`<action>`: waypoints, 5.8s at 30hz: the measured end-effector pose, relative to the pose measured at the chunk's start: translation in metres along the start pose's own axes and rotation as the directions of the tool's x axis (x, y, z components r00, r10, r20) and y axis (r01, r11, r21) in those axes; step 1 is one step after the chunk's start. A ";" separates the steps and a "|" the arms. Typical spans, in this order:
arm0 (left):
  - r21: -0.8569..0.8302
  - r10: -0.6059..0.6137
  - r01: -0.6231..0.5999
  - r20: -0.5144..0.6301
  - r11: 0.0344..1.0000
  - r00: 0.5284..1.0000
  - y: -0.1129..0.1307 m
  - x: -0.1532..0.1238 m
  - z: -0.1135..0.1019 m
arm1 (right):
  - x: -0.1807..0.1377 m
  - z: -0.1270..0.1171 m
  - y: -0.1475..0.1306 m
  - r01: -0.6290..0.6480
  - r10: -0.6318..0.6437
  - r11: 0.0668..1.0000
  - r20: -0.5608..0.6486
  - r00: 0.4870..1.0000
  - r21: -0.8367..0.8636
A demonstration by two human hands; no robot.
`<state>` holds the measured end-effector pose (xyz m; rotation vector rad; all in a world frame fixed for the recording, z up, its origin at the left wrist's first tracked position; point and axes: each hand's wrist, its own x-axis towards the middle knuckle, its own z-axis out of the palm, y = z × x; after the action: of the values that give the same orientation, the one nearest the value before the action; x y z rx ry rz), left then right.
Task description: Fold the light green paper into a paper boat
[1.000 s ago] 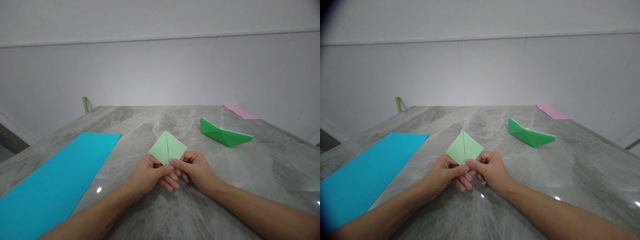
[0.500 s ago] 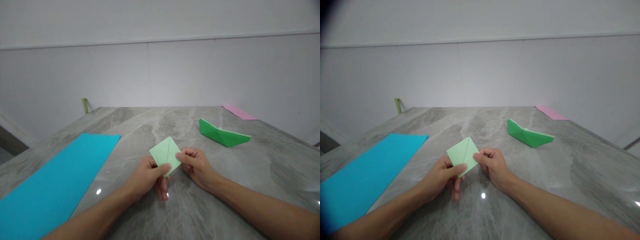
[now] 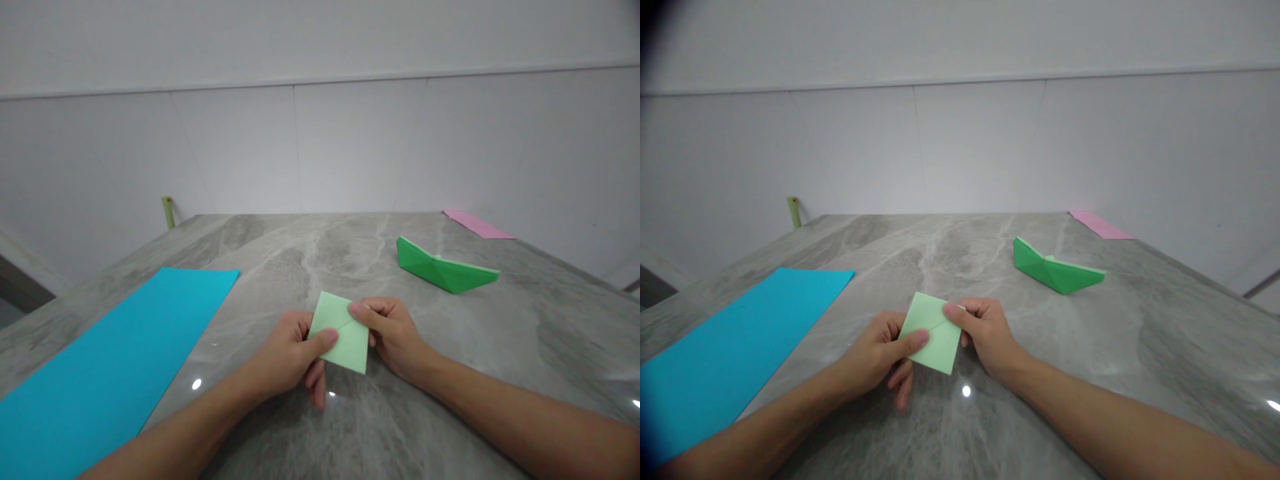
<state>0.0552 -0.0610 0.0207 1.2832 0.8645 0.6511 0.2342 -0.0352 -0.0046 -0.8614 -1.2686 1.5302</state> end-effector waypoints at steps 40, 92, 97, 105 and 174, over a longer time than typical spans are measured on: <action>0.117 0.246 -0.220 -0.590 0.968 0.769 0.005 0.011 -0.014 | 0.003 0.003 -0.002 -0.064 0.070 0.985 0.030 0.997 -0.162; 0.654 0.723 -0.426 -0.279 0.625 0.632 0.008 -0.005 0.004 | -0.017 0.013 -0.016 0.590 -0.701 0.467 0.130 0.701 -0.659; 0.682 0.785 -0.492 -0.198 0.541 0.588 0.010 -0.008 0.005 | -0.019 0.014 -0.018 0.662 -0.727 0.439 0.194 0.659 -0.607; 0.641 0.804 -0.577 -0.106 0.505 0.585 0.009 -0.009 0.006 | -0.021 0.015 -0.017 0.700 -0.741 0.412 0.232 0.630 -0.583; 0.819 0.665 -0.110 -0.371 0.564 0.648 0.000 0.000 -0.012 | -0.009 0.014 -0.009 0.369 -0.331 0.830 0.163 0.929 -0.419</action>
<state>0.0449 -0.0541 0.0195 2.1200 1.5344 1.2793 0.2267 -0.0480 0.0071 -0.7904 -1.7722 1.0034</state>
